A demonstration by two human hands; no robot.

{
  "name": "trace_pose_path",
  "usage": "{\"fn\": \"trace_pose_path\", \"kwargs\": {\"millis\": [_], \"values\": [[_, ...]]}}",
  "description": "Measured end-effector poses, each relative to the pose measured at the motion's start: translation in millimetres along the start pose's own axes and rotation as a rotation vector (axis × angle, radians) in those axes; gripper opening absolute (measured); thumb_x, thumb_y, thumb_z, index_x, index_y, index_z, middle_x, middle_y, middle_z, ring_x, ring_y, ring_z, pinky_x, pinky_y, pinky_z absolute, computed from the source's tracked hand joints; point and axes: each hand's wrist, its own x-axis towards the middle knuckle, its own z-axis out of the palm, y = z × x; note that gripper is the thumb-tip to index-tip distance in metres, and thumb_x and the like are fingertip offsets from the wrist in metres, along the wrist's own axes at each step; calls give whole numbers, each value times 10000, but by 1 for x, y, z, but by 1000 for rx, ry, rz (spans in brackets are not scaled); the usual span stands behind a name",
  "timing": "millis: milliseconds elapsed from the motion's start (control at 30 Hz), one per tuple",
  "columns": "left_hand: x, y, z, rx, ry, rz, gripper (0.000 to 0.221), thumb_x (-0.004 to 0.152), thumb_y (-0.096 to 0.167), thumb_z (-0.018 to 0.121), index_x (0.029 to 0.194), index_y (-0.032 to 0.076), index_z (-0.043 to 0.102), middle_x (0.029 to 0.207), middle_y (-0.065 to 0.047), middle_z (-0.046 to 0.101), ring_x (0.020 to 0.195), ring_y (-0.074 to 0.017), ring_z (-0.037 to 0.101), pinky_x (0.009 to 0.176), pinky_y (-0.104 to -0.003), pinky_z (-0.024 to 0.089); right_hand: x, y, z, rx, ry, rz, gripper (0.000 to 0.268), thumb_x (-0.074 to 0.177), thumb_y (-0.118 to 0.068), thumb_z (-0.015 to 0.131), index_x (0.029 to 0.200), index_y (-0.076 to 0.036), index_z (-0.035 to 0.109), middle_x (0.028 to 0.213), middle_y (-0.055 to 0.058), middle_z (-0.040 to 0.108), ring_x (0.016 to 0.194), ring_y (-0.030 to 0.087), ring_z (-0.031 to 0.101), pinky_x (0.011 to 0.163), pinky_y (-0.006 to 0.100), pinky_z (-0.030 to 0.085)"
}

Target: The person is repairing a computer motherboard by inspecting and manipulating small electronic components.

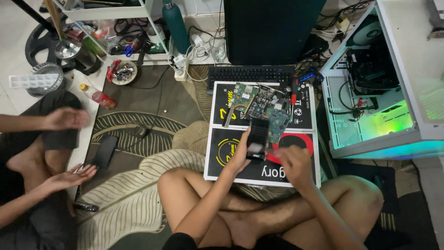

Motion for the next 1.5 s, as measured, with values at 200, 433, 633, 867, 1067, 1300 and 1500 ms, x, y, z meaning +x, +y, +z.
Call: {"fn": "trace_pose_path", "kwargs": {"millis": [200,433,633,867,1067,1300,1500], "values": [[1,-8,-6,-36,17,-22,503,959,532,663,1181,83,713,1191,-159,712,1032,-241,721,943,-440,588,1,2,-3,131,-42,101,199,1066,-231,605,958,-126,735,756,52,644,725,289,664,728,361,443],[-12,3,10,276,-7,23,532,981,626,541,1350,243,530,1456,-65,518,1398,-259,428,1187,-508,299,-9,19,1,299,-47,242,160,1045,-158,584,953,-121,709,847,61,667,852,220,626,877,339,441],[-53,23,37,312,-135,131,249,1047,444,536,1245,294,549,1382,-86,578,1347,-251,488,1086,-466,420,-16,31,3,466,53,499,324,1139,-257,457,1000,-85,694,855,71,619,874,186,578,887,352,454],[-36,-2,1,-12,-380,181,593,933,43,654,1478,130,436,1440,-245,533,1222,-490,581,998,-593,504,-14,23,4,493,138,525,317,1116,-253,465,999,-88,710,738,-6,473,714,120,449,727,268,407],[-50,-8,-8,-41,-339,309,727,832,-93,732,1416,153,375,1332,-246,581,1174,-454,626,1027,-602,500,-13,19,1,511,129,506,357,1135,-265,454,966,-76,707,690,-2,450,668,128,430,692,275,396],[-59,-10,-12,-78,-415,364,811,734,-173,771,1430,73,436,1410,-296,540,1245,-496,556,1079,-603,456,-13,22,1,505,115,498,435,1163,-331,427,965,-68,712,689,27,476,666,147,448,711,305,424],[-55,-18,-17,66,-377,378,873,743,-119,806,1497,98,424,1365,-243,594,1123,-466,643,944,-505,586,-10,19,-3,522,58,546,451,1170,-337,390,974,-73,698,681,19,483,609,136,444,671,315,428]]}}
